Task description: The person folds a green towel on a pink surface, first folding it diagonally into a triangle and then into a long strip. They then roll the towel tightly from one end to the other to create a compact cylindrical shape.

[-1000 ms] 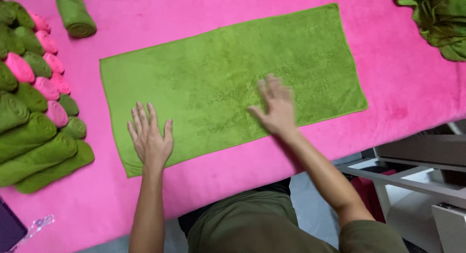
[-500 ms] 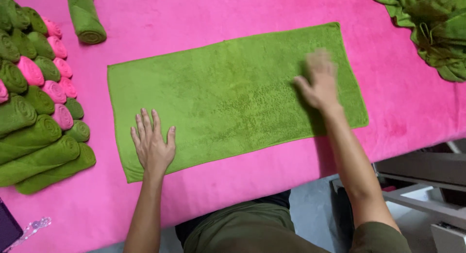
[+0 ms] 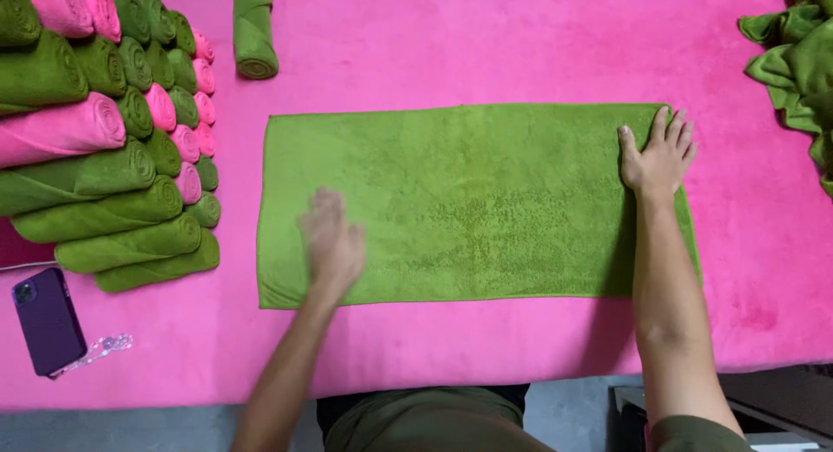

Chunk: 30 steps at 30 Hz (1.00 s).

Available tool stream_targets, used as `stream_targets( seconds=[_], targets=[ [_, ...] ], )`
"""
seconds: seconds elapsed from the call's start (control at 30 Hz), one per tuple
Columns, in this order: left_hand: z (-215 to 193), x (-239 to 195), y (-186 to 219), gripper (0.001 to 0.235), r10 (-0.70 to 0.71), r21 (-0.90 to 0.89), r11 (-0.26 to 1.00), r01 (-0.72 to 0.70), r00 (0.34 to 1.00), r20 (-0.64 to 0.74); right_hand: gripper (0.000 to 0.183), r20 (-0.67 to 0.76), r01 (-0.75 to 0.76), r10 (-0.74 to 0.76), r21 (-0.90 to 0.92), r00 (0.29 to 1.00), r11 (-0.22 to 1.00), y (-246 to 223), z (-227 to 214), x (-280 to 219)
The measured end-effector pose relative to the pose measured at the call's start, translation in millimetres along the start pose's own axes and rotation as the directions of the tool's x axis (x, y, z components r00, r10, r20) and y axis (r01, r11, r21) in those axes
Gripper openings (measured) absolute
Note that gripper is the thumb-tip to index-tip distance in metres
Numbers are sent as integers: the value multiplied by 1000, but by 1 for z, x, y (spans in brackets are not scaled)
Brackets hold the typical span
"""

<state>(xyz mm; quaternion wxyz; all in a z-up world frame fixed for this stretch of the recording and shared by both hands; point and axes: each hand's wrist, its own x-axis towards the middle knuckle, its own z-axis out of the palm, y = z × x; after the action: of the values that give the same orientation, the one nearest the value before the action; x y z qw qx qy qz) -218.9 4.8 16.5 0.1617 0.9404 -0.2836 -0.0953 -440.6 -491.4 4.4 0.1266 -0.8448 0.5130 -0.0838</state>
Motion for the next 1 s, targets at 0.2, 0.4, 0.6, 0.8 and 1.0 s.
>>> stream_targets(
  seconds=[0.2,0.4,0.6,0.8,1.0],
  targets=[
    [94,31,176,79,509,120,853,-507,860,17,90,-25,5,-6,-17,1000,1000,9,8,5],
    [79,43,150,79,380,270,894,-359,925,-26,89,-7,-21,21,-35,1000,999,5,6,5],
    [7,-10,-5,78,15,104,995,-11,999,-32,91,-18,0,-1,-26,1000,1000,6,5,2],
    [6,-88,-114,79,-71,103,990,95,974,-216,96,47,-30,32,-24,998,999,-3,-2,-2],
    [12,-93,-119,78,-73,102,990,100,969,-234,57,-141,255,-219,346,965,903,-158,-20,-111]
  ],
)
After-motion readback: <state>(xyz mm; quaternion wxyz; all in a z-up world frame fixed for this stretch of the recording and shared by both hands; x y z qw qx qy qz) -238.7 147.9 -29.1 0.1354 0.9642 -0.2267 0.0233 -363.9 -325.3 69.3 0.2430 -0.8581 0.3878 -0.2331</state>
